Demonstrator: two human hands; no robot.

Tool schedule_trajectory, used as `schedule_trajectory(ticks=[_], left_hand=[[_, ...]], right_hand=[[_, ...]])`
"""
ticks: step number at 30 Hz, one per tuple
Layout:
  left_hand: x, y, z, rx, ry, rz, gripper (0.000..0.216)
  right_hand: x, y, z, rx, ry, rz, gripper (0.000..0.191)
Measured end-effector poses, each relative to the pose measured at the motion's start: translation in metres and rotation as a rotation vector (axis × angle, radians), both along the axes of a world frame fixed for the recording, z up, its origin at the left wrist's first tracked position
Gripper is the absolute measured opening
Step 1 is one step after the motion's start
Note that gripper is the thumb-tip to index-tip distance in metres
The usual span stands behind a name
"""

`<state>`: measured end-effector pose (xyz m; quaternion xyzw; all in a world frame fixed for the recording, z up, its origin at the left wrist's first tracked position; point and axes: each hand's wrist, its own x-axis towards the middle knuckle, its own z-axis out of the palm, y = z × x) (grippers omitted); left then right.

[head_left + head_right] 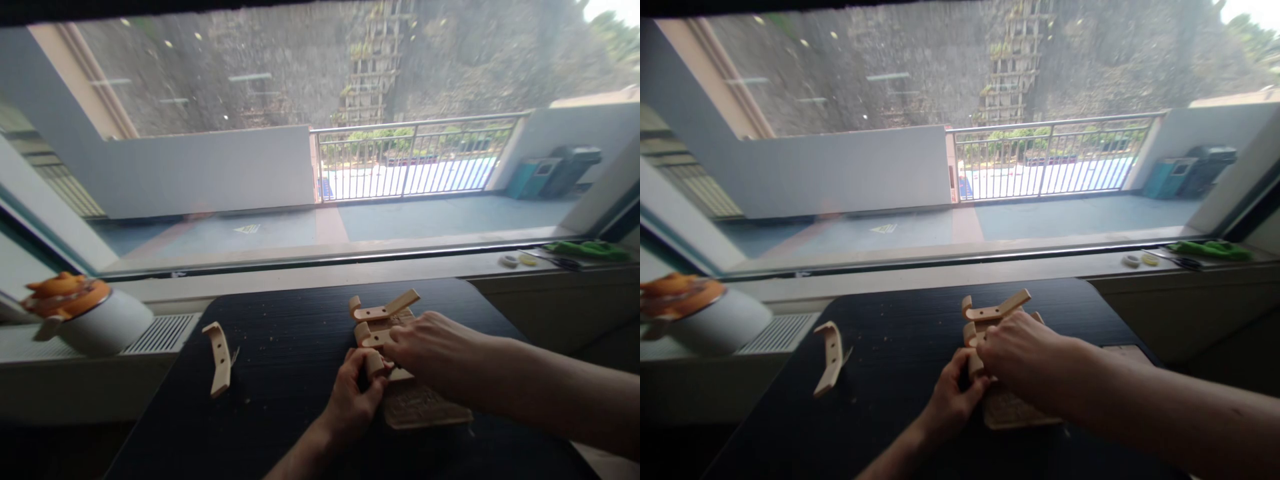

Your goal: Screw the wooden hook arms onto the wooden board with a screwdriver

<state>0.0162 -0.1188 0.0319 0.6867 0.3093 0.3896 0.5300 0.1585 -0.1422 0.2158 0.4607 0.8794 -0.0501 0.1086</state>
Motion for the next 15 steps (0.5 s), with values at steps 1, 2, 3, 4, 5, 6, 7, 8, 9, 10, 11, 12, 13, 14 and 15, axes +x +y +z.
schedule_trajectory(ticks=[1,2,3,4,5,6,7,8,9,10,11,12,13,14,15], left_hand=[[0.0000,0.0000,-0.0005,-0.001,-0.002,0.000,0.020],[0.0000,-0.0001,-0.0010,-0.002,-0.003,0.000,0.020],[-0.0001,-0.0002,-0.0014,-0.003,-0.004,0.001,0.020],[-0.0003,-0.0003,-0.0017,-0.003,-0.005,0.002,0.019],[-0.0005,-0.0004,-0.0018,-0.003,-0.005,0.001,0.018],[-0.0007,-0.0006,-0.0017,-0.004,-0.007,-0.002,0.017],[-0.0010,-0.0007,-0.0014,-0.004,-0.010,-0.006,0.017],[-0.0012,-0.0008,-0.0008,-0.004,-0.013,-0.012,0.018],[-0.0014,-0.0008,-0.0001,-0.004,-0.014,-0.016,0.018],[-0.0016,-0.0009,0.0006,-0.002,-0.015,-0.018,0.018],[-0.0017,-0.0009,0.0013,0.000,-0.013,-0.019,0.019],[-0.0017,-0.0008,0.0019,0.003,-0.011,-0.019,0.019],[-0.0016,-0.0007,0.0023,0.005,-0.009,-0.019,0.018],[-0.0014,-0.0006,0.0025,0.005,-0.008,-0.017,0.018],[-0.0012,-0.0005,0.0025,0.005,-0.009,-0.015,0.018]], right_hand=[[0.0006,0.0002,-0.0015,-0.006,0.008,-0.010,0.019],[0.0013,0.0004,-0.0026,-0.013,0.018,-0.021,0.020],[0.0021,0.0007,-0.0033,-0.027,0.026,-0.030,0.021],[0.0029,0.0010,-0.0035,-0.043,0.032,-0.038,0.022],[0.0035,0.0013,-0.0032,-0.058,0.036,-0.045,0.022],[0.0041,0.0016,-0.0025,-0.072,0.039,-0.053,0.023],[0.0045,0.0019,-0.0015,-0.083,0.041,-0.062,0.023],[0.0048,0.0021,-0.0002,-0.089,0.045,-0.072,0.023],[0.0050,0.0023,0.0010,-0.091,0.051,-0.080,0.024],[0.0050,0.0024,0.0021,-0.090,0.056,-0.087,0.024],[0.0050,0.0025,0.0030,-0.093,0.054,-0.093,0.023],[0.0050,0.0027,0.0034,-0.099,0.044,-0.095,0.022],[0.0050,0.0029,0.0033,-0.106,0.027,-0.095,0.021],[0.0049,0.0032,0.0029,-0.111,0.006,-0.093,0.020],[0.0048,0.0035,0.0022,-0.108,-0.012,-0.087,0.020]])
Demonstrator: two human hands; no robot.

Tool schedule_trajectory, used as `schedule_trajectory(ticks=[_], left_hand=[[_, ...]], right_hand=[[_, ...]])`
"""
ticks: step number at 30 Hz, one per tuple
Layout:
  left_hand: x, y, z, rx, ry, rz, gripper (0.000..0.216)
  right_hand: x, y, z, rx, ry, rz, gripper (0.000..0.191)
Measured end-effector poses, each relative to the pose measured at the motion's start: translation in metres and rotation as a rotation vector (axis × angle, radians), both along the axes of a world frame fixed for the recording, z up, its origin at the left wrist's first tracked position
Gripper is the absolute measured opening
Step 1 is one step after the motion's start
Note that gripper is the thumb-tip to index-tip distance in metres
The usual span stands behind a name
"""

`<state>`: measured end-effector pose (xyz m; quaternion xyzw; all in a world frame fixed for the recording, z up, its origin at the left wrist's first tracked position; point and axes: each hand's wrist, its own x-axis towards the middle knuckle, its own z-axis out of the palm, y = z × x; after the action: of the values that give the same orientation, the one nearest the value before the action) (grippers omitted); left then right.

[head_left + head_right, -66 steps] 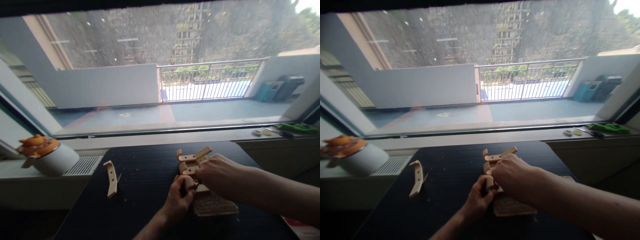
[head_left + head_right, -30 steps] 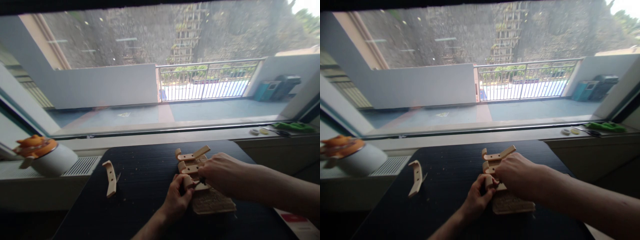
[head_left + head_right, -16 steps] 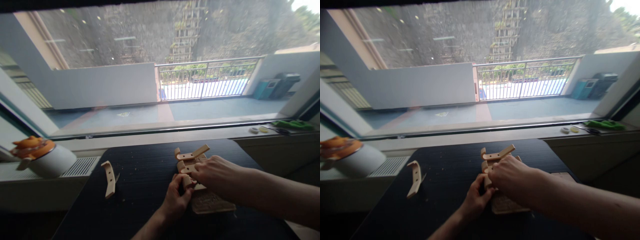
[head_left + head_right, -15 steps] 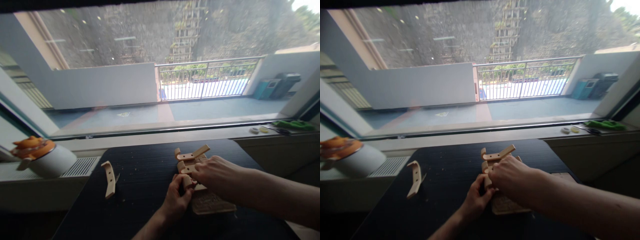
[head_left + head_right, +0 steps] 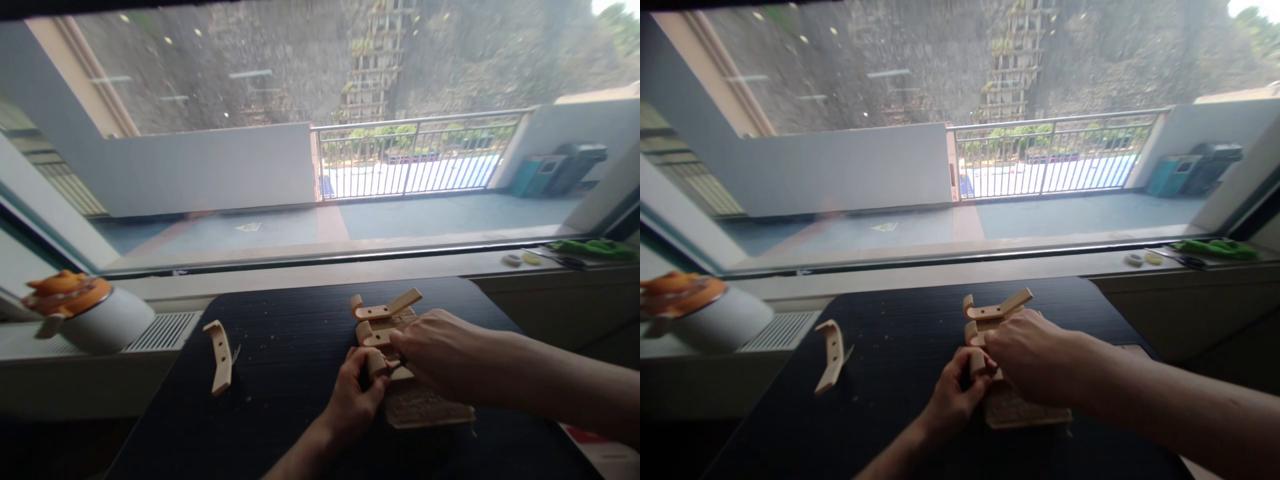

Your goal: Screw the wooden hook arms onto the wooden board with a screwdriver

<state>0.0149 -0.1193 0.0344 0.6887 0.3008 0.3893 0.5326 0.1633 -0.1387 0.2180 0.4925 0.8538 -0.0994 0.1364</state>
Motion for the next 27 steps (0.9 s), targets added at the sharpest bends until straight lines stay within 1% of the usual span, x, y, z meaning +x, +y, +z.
schedule_trajectory(ticks=[4,6,8,12,17,22,27], left_hand=[[0.000,0.000,-0.001,-0.008,-0.005,0.003,0.018],[0.000,0.000,-0.001,-0.010,0.000,0.001,0.018],[0.000,0.000,-0.001,-0.008,0.006,0.004,0.018],[0.001,0.000,-0.002,-0.006,0.009,0.012,0.017],[0.000,0.000,-0.002,-0.006,0.016,0.014,0.017],[0.000,0.000,0.002,0.001,0.015,0.008,0.019],[-0.001,0.000,0.005,0.006,0.023,0.013,0.019]], right_hand=[[0.000,0.001,-0.001,0.079,-0.052,0.016,0.021],[-0.001,0.000,0.001,0.113,-0.077,0.011,0.024],[-0.002,-0.001,0.004,0.123,-0.057,0.027,0.024],[-0.005,0.000,0.009,0.087,0.011,0.068,0.020],[-0.009,0.003,0.013,0.028,-0.034,0.039,0.025],[0.000,0.005,0.008,0.061,-0.011,0.061,0.022],[0.004,0.003,0.006,0.026,-0.111,0.000,0.027]])
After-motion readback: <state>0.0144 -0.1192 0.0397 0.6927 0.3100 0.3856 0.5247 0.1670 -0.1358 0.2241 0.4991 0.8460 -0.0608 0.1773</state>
